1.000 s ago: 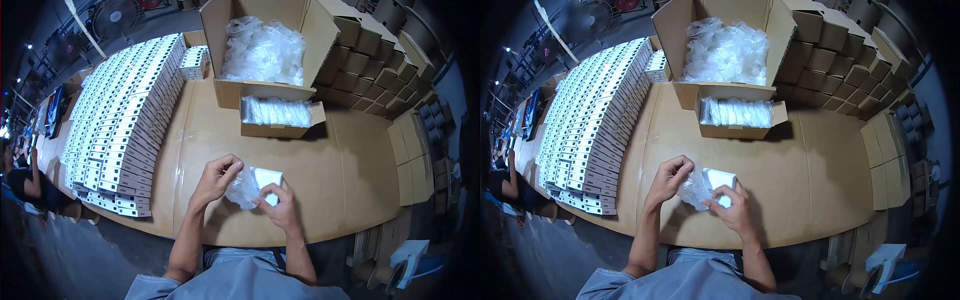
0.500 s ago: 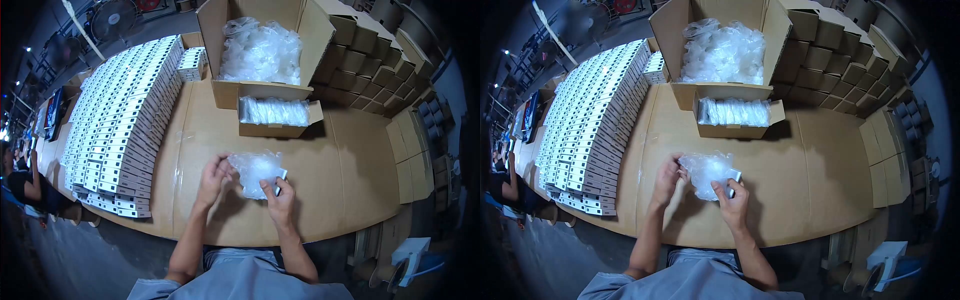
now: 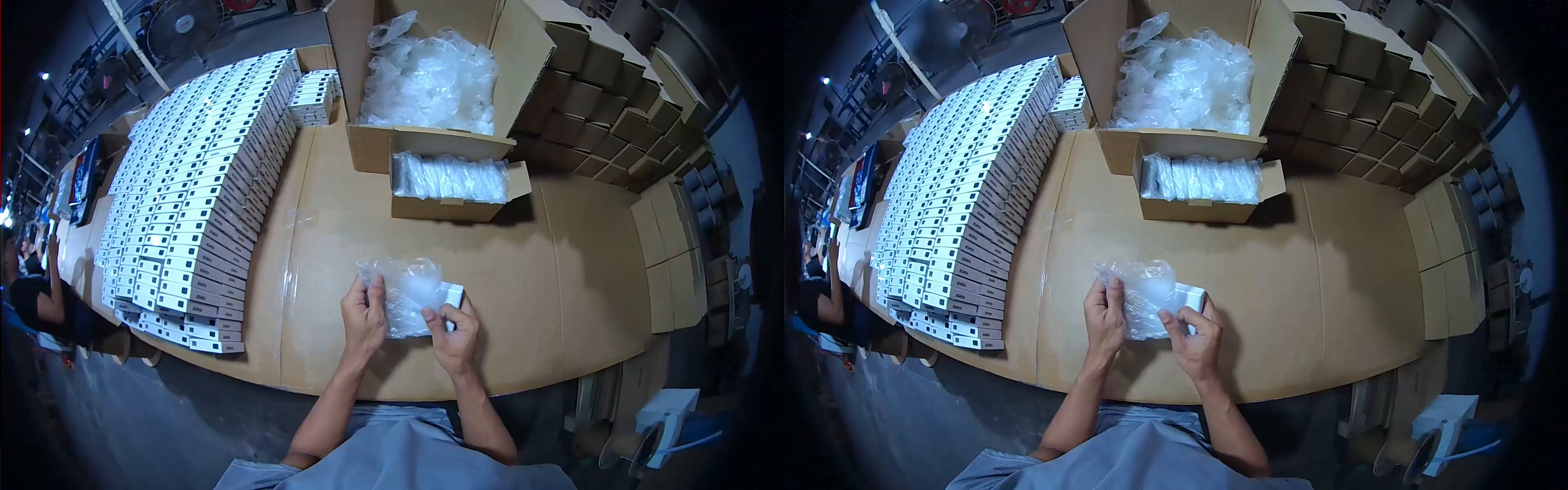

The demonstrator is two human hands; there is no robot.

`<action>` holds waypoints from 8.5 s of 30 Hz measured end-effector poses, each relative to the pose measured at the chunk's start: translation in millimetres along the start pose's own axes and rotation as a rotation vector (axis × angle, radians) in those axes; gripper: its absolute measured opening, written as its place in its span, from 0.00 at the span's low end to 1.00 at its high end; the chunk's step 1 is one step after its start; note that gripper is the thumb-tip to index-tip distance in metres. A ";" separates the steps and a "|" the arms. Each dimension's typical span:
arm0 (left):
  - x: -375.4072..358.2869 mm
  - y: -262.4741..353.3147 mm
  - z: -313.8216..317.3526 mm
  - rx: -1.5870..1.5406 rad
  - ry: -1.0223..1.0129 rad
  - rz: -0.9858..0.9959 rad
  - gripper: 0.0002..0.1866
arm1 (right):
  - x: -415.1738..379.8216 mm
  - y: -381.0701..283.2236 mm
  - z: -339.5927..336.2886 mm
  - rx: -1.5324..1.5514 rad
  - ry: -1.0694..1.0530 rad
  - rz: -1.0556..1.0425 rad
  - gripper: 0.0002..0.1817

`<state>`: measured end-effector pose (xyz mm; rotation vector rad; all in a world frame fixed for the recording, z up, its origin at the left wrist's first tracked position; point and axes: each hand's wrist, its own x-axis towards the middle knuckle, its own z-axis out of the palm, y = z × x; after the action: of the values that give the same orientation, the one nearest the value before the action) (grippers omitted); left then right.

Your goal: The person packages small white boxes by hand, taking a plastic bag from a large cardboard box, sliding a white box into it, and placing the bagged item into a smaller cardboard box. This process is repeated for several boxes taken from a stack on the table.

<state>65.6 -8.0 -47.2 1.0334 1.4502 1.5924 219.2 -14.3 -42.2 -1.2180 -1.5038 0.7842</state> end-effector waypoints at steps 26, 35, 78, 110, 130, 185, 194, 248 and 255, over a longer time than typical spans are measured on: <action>-1.7 2.1 -33.3 0.037 -0.461 -0.046 0.22 | 53.5 -41.7 -44.0 0.418 -0.178 -0.047 0.23; 0.6 0.2 -28.5 0.045 -0.513 0.036 0.32 | 71.9 -46.9 -35.0 0.169 -0.296 -0.190 0.08; 2.4 -26.0 -28.4 -0.525 -0.223 -0.355 0.22 | 42.7 -29.1 -29.0 0.053 -0.304 -0.209 0.10; 24.6 4.1 -44.6 -0.174 -0.457 -0.013 0.28 | 59.0 -34.6 -46.4 0.028 -0.355 -0.256 0.11; 11.4 18.9 -38.8 -0.132 -0.528 -0.051 0.25 | 26.8 1.5 -13.8 0.254 -0.278 -0.025 0.19; 40.9 3.2 -52.4 -0.172 -0.573 0.011 0.30 | 75.8 -43.4 -38.7 -0.162 -0.437 -0.251 0.14; 132.3 40.0 -37.0 0.367 -0.293 0.250 0.40 | 145.8 -22.9 46.8 0.035 0.204 -0.271 0.14; 203.7 6.9 -6.8 0.431 -0.559 0.074 0.46 | 151.8 102.7 -52.3 -0.138 0.504 0.129 0.25; 203.2 -5.0 28.7 0.596 -0.393 0.185 0.27 | 207.9 122.5 -74.3 0.058 0.101 0.226 0.31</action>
<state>9.3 189.0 -34.0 1.7512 1.6117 0.9924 329.9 210.8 -70.8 -1.3784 -1.2674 0.8944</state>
